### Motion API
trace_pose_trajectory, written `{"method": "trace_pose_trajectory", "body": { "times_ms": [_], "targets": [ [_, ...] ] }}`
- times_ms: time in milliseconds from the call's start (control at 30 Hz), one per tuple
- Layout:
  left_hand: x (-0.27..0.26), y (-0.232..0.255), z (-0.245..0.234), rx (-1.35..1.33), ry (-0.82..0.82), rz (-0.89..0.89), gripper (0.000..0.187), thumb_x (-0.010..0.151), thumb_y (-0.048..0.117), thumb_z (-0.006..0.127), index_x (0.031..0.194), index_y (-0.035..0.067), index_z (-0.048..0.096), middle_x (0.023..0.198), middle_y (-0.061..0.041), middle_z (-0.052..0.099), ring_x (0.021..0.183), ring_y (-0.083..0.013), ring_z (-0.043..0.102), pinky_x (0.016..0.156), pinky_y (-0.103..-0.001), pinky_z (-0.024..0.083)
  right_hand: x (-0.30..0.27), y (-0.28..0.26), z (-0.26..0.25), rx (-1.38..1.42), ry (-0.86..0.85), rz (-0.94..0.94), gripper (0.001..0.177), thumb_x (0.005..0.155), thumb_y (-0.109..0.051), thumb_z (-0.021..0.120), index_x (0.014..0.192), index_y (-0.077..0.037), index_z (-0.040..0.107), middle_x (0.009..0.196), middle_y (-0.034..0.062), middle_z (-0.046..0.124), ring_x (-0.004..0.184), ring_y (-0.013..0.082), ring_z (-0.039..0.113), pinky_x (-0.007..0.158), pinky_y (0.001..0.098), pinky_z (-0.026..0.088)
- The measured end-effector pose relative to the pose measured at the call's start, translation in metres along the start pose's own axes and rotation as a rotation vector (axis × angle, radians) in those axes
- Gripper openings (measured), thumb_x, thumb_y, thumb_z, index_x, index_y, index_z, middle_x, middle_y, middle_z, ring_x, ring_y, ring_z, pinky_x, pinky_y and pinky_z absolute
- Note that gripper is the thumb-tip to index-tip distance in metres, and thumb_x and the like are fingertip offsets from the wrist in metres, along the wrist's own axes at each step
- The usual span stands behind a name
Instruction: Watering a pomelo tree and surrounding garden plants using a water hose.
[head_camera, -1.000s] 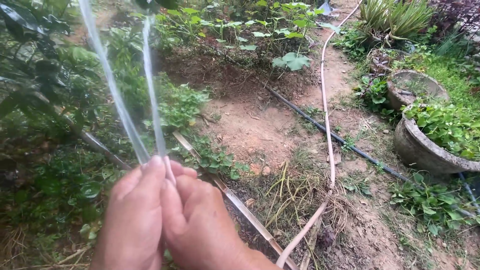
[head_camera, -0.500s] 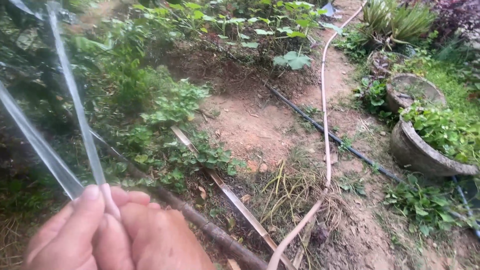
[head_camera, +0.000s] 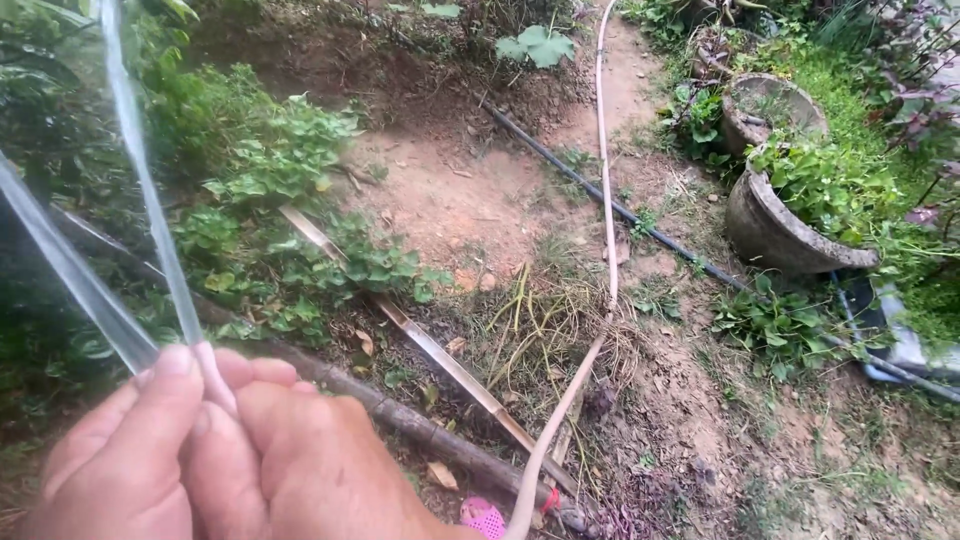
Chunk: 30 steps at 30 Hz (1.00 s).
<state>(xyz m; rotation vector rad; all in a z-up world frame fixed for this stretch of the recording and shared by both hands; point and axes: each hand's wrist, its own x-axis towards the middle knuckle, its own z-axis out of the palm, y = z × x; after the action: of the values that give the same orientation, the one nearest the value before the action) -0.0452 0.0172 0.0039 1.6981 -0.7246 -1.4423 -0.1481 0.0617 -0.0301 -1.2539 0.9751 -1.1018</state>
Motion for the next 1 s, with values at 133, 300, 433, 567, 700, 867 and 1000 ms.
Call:
{"method": "trace_pose_trajectory", "body": {
  "times_ms": [133, 300, 433, 567, 700, 867, 1000],
  "targets": [
    [0.003, 0.009, -0.010, -0.008, 0.005, 0.160, 0.044, 0.117, 0.013, 0.025, 0.111, -0.018, 0.055, 0.098, -0.038, 0.066, 0.077, -0.0457, 0.059, 0.076, -0.052, 0.053, 0.015, -0.017, 0.007, -0.012, -0.032, -0.018, 0.016, 0.104, 0.000, 0.047, 0.109, 0.010, 0.058, 0.100, 0.0208, 0.063, 0.094, 0.0216, 0.066, 0.082, 0.0277, 0.060],
    [0.000, 0.012, -0.031, -0.085, 0.063, 0.289, 0.037, 0.117, 0.024, 0.020, 0.117, -0.005, 0.042, 0.107, -0.025, 0.056, 0.098, -0.0354, 0.063, 0.093, -0.048, 0.059, 0.035, -0.030, 0.032, 0.143, -0.144, -0.055, 0.034, 0.101, -0.015, 0.041, 0.125, 0.007, 0.051, 0.148, 0.0300, 0.051, 0.136, 0.0292, 0.053, 0.120, 0.0347, 0.047],
    [0.025, -0.013, -0.057, -0.197, 0.109, 0.348, 0.031, 0.115, 0.030, 0.025, 0.122, 0.005, 0.042, 0.109, -0.017, 0.055, 0.106, -0.0259, 0.062, 0.100, -0.043, 0.059, 0.032, -0.033, 0.042, -0.213, -0.053, -0.455, 0.033, 0.108, -0.018, 0.037, 0.098, 0.009, 0.054, 0.110, 0.0393, 0.068, 0.115, 0.0407, 0.071, 0.084, 0.0372, 0.064],
    [0.032, -0.022, -0.071, -0.167, 0.125, 0.181, 0.036, 0.118, 0.024, 0.019, 0.120, -0.005, 0.040, 0.113, -0.030, 0.055, 0.111, -0.0412, 0.063, 0.099, -0.057, 0.053, 0.035, -0.012, 0.043, -0.289, -0.195, -0.301, 0.020, 0.104, -0.011, 0.047, 0.100, 0.004, 0.059, 0.124, 0.0327, 0.069, 0.116, 0.0355, 0.071, 0.091, 0.0386, 0.064],
    [0.016, -0.014, -0.066, -0.143, 0.212, 0.202, 0.035, 0.116, 0.019, 0.020, 0.121, -0.007, 0.043, 0.109, -0.031, 0.057, 0.109, -0.0413, 0.064, 0.100, -0.055, 0.055, 0.038, -0.023, 0.040, -0.265, -0.265, -0.314, 0.025, 0.105, -0.013, 0.045, 0.104, 0.006, 0.060, 0.123, 0.0339, 0.069, 0.118, 0.0389, 0.071, 0.092, 0.0416, 0.065],
    [0.030, -0.030, -0.078, -0.284, 0.238, 0.368, 0.035, 0.119, 0.034, 0.024, 0.118, 0.004, 0.042, 0.112, -0.019, 0.057, 0.103, -0.0322, 0.064, 0.092, -0.047, 0.056, 0.044, -0.036, 0.035, -0.250, -0.376, -0.352, 0.030, 0.104, -0.021, 0.041, 0.099, 0.002, 0.059, 0.127, 0.0276, 0.069, 0.122, 0.0376, 0.071, 0.099, 0.0465, 0.065],
    [0.017, -0.020, -0.082, -0.247, 0.358, 0.246, 0.033, 0.117, 0.020, 0.021, 0.122, -0.005, 0.043, 0.113, -0.027, 0.057, 0.109, -0.0342, 0.061, 0.099, -0.049, 0.052, 0.052, -0.021, 0.044, -0.217, -0.490, -0.354, 0.024, 0.106, -0.016, 0.044, 0.096, 0.001, 0.058, 0.115, 0.0235, 0.066, 0.102, 0.0292, 0.068, 0.089, 0.0429, 0.065]
  ]
}}
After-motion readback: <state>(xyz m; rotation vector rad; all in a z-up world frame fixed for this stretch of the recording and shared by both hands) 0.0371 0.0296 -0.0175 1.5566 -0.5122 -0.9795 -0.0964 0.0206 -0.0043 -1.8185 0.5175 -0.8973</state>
